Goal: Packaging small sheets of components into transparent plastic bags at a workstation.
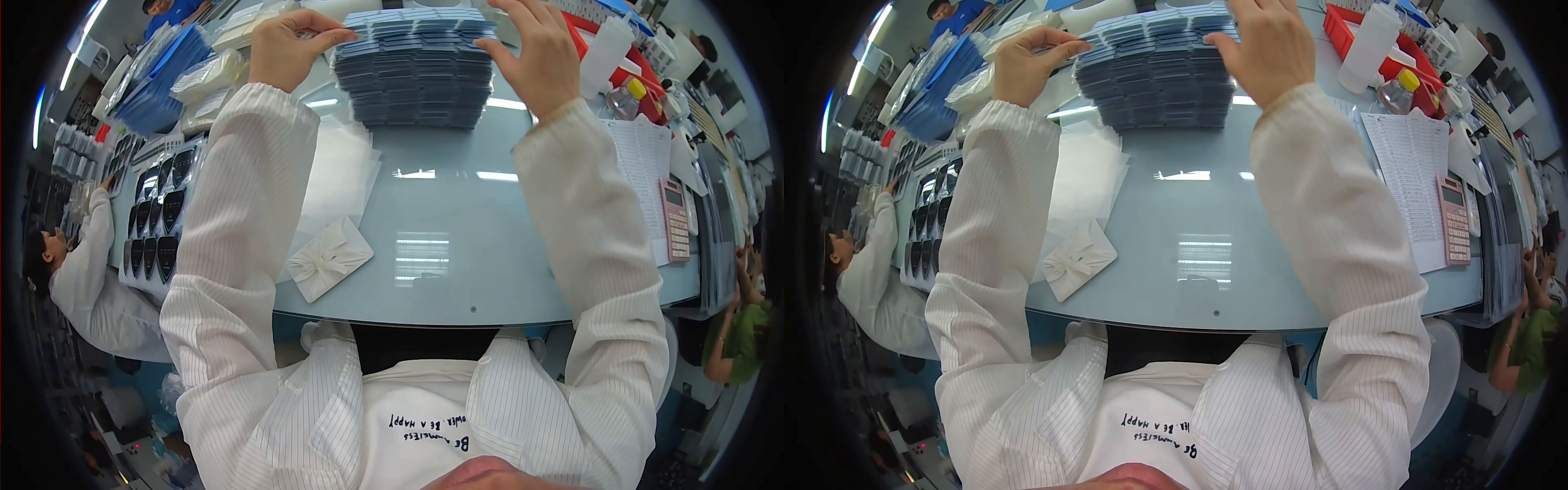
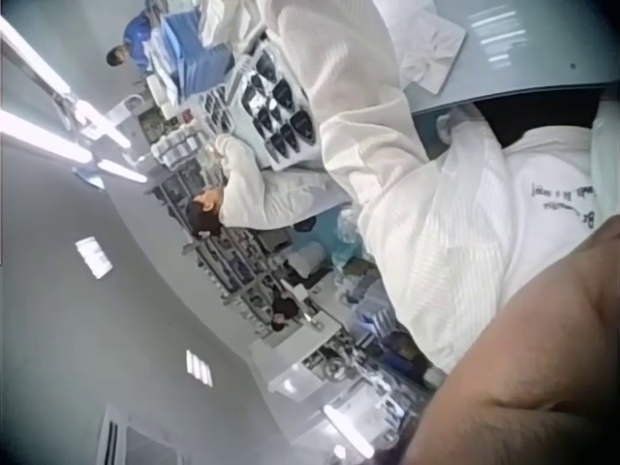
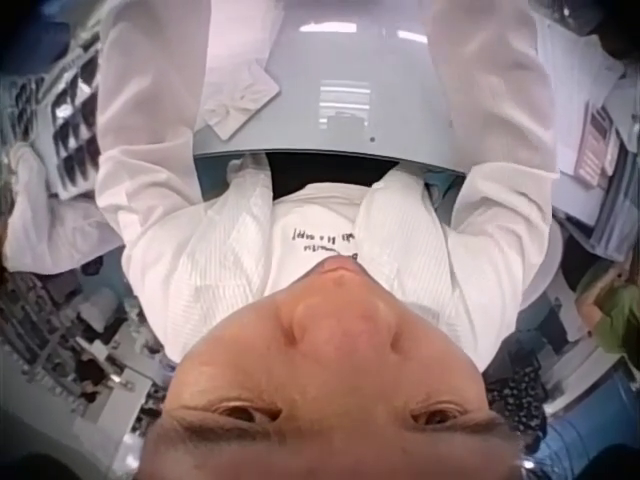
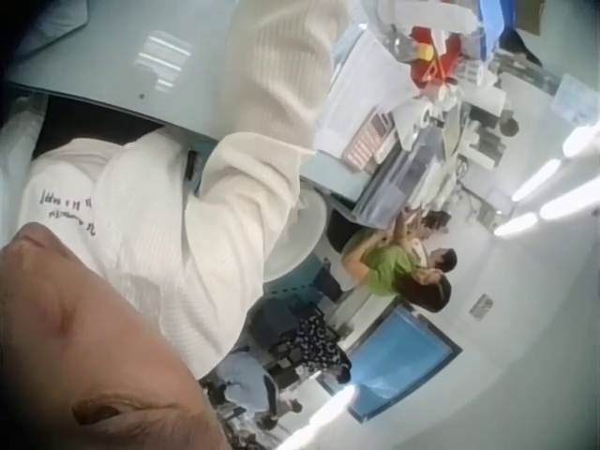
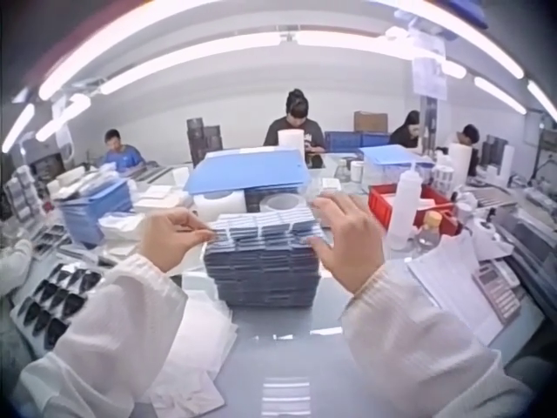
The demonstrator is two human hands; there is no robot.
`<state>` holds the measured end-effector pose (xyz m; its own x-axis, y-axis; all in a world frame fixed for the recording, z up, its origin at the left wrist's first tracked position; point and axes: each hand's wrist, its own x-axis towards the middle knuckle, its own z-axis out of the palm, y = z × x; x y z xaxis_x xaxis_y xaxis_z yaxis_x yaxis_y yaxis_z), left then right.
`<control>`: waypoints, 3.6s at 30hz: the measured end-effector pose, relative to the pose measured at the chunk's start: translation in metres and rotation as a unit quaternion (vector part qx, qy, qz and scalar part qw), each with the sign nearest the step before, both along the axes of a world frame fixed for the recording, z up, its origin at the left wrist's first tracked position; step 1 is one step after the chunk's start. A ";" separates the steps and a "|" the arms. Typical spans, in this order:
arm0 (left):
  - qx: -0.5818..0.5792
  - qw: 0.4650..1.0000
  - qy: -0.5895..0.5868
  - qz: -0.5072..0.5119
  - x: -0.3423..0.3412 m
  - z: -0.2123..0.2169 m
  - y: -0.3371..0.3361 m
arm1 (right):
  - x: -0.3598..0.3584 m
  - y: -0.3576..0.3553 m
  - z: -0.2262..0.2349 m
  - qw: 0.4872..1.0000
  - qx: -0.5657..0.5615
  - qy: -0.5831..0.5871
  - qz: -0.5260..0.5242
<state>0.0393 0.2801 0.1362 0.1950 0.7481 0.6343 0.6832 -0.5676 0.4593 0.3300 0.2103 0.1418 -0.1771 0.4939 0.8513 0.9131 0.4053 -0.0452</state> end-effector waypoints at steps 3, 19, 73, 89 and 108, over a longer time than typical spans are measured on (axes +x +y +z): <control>0.030 0.999 0.033 -0.013 -0.007 -0.004 0.015 | 0.021 0.049 -0.016 0.998 -0.039 -0.039 0.005; -0.096 0.974 -0.131 -0.158 -0.009 -0.002 0.027 | 0.047 0.091 0.027 0.949 -0.284 0.015 0.139; -0.141 0.924 0.234 -0.268 0.076 0.093 0.042 | 0.011 0.054 -0.002 0.964 0.174 -0.132 0.150; 0.076 0.989 -0.120 -0.040 -0.015 0.094 0.098 | 0.019 0.053 -0.037 0.971 0.067 -0.175 0.146; 0.235 0.965 0.078 -0.088 0.019 0.017 -0.157 | -0.050 -0.131 -0.013 0.642 -0.529 0.400 0.384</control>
